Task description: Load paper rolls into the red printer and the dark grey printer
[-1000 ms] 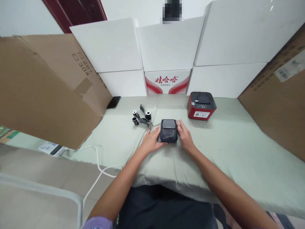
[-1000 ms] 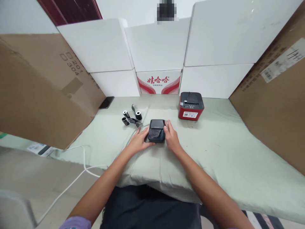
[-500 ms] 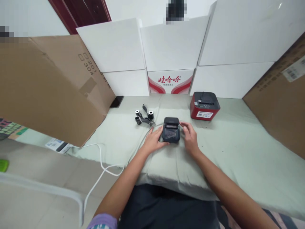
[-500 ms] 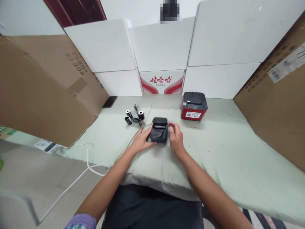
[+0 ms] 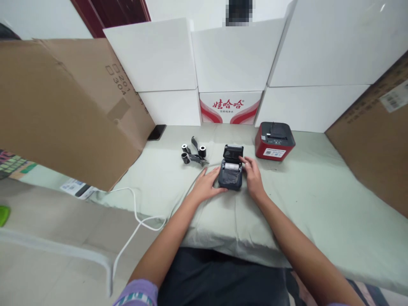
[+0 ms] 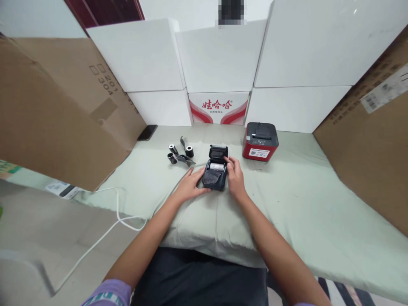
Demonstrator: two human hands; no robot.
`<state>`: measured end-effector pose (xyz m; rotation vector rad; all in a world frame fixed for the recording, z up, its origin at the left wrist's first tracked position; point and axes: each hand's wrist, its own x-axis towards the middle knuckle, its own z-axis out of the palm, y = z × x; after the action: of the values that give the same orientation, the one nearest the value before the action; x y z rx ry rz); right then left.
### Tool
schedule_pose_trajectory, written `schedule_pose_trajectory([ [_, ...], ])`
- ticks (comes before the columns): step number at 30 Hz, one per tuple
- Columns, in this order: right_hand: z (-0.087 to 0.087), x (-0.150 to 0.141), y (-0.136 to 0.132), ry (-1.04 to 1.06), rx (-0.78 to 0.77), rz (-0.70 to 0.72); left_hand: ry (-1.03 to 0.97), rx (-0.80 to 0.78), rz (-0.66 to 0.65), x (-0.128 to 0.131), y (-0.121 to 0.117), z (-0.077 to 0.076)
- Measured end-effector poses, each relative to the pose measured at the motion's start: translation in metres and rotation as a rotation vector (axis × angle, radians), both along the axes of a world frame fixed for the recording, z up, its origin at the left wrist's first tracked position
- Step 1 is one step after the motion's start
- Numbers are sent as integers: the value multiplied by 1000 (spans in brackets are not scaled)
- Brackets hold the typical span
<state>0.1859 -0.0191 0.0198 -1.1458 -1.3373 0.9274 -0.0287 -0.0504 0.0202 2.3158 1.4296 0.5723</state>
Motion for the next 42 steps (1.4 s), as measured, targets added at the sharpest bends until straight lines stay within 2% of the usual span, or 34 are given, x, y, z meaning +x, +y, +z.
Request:
schedule_pose_trajectory([
  [4,-2,8,7,37,-4,-81,-7,-1,-2,-1,1,-3],
  [9,-8,12,15,43,-75,-12,-21,-6,-3,-3,2,-4],
  [16,-4,11,13,-46,-17,-35,-34,-17,1,-4,2,-4],
  [22,3,11,12,-228,67,-52,-43,-19,-16,-4,3,-3],
  [26,11,14,12,-432,244,-71,-48,-16,-14,-5,3,-2],
  [28,20,14,12,-553,282,-56,-49,-8,-16,-5,3,-3],
  [32,35,9,21,-824,156,13,-49,-4,-16,-5,3,-2],
  [37,34,-3,43,-962,86,-8,-47,-6,12,-3,2,0],
  [42,46,-12,56,-1102,-181,41,-56,2,0,-4,2,-1],
])
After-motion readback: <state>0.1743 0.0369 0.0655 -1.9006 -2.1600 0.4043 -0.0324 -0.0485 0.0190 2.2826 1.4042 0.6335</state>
